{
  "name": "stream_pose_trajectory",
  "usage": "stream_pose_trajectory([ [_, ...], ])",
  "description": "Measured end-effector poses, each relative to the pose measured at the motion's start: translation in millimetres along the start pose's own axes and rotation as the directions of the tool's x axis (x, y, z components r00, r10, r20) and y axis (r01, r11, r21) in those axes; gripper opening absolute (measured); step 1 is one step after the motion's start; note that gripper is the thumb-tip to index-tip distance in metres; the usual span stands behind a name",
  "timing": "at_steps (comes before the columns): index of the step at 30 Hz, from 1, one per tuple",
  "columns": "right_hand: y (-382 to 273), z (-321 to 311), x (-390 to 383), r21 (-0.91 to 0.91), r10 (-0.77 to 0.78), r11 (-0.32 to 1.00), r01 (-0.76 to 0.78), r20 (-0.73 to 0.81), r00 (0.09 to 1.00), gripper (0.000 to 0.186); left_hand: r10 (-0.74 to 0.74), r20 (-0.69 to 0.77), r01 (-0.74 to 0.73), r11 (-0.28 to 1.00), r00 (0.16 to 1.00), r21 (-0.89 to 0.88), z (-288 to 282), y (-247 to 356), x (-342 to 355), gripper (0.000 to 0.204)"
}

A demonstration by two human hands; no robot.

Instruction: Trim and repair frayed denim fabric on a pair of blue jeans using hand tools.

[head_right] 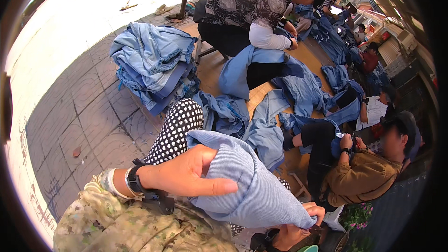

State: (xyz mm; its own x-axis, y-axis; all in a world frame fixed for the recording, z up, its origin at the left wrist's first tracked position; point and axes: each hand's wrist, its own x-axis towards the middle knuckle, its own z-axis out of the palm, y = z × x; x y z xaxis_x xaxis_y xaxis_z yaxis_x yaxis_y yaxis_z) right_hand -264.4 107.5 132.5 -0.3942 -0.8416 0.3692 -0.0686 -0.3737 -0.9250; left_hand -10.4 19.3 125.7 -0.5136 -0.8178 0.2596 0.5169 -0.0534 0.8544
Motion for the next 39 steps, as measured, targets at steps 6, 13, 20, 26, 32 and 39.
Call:
stream_pose_trajectory([
  [6, -23, -32, 6, -0.057, -0.074, 0.995, 0.083, 0.136, 0.988, 0.06, 0.329, -0.227, -0.2, 0.869, 0.916, 0.451, -54, -22, 0, 0.074],
  [13, -48, -42, 20, -0.095, -0.149, 0.985, 0.144, -0.048, 0.988, 0.07, 0.063, 0.295, -0.178, 0.908, 0.953, 0.379, -13, -63, 2, 0.141],
  [20, -57, 18, 36, 0.216, 0.019, 0.976, -0.03, 0.052, 0.998, 0.07, 0.111, 0.313, -0.262, 0.827, 0.943, 0.497, -7, -65, -26, 0.151],
  [26, -67, 82, 46, 0.403, 0.095, 0.905, -0.139, 0.128, 0.987, 0.07, 0.286, 0.115, -0.298, 0.756, 0.951, 0.583, 4, -88, -24, 0.135],
  [32, -66, 65, 87, 0.138, -0.121, 0.98, 0.144, -0.164, 0.979, 0.054, 0.124, 0.218, -0.194, 0.922, 0.968, 0.335, -12, -89, -5, 0.069],
  [39, -22, 48, 150, -0.14, -0.208, 0.963, 0.229, 0.15, 0.966, 0.044, -0.239, 0.113, 0.253, 0.958, 0.964, -0.138, 3, -80, -25, 0.061],
])
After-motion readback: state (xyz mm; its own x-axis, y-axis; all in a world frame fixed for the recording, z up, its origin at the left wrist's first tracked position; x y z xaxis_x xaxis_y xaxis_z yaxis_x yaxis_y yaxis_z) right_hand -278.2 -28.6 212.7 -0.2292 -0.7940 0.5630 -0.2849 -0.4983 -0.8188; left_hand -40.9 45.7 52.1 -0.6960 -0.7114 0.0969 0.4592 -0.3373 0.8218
